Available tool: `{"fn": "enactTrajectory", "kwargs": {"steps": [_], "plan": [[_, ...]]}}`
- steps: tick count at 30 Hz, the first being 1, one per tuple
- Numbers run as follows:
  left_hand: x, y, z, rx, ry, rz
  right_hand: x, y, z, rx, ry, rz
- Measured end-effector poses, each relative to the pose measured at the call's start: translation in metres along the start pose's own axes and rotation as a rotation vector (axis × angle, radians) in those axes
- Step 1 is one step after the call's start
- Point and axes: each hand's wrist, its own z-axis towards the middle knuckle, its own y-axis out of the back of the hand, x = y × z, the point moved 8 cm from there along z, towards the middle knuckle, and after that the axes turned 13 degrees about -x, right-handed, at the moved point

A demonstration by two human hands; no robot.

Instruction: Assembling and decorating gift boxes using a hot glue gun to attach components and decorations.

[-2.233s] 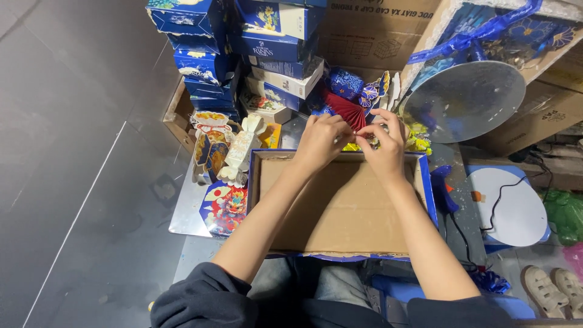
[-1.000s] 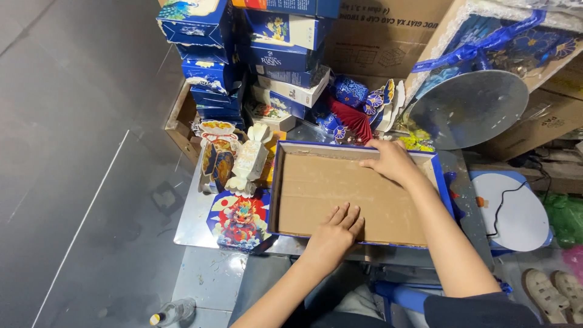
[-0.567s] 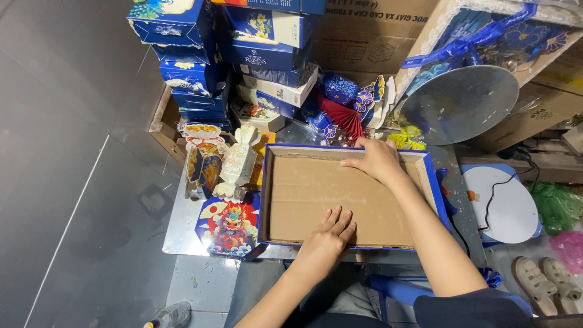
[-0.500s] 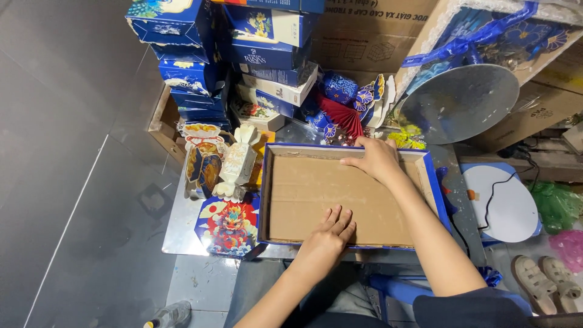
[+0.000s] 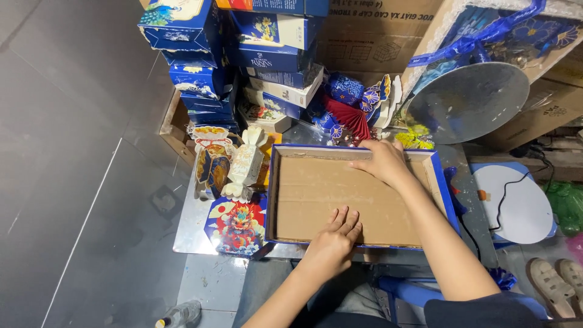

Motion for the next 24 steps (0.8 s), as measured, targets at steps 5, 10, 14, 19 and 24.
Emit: {"fn": "enactTrajectory", "kwargs": {"steps": [5,10,14,19,24], "plan": [[0.0,-0.001,-0.002,0.004,0.007,-0.008,-0.004,-0.009,0.004,-0.073,0.12,-0.032],[0.0,0.005,0.002,-0.037,0.041,-0.067,0.005,-0.013,0.009,0.024,0.15,-0.163],[0.001,0.004,0.0,0.0,0.028,-0.023,0.035,-0.034,0.019,0.14,0.211,-0.217],[-0.003,0.006,0.0,-0.061,0.015,-0.028,0.095,-0.052,0.01,0.183,0.4,-0.064],[-0.002,0.011,0.0,-0.102,0.026,-0.06,0.101,-0.059,0.009,0.128,0.389,-0.107]]}}
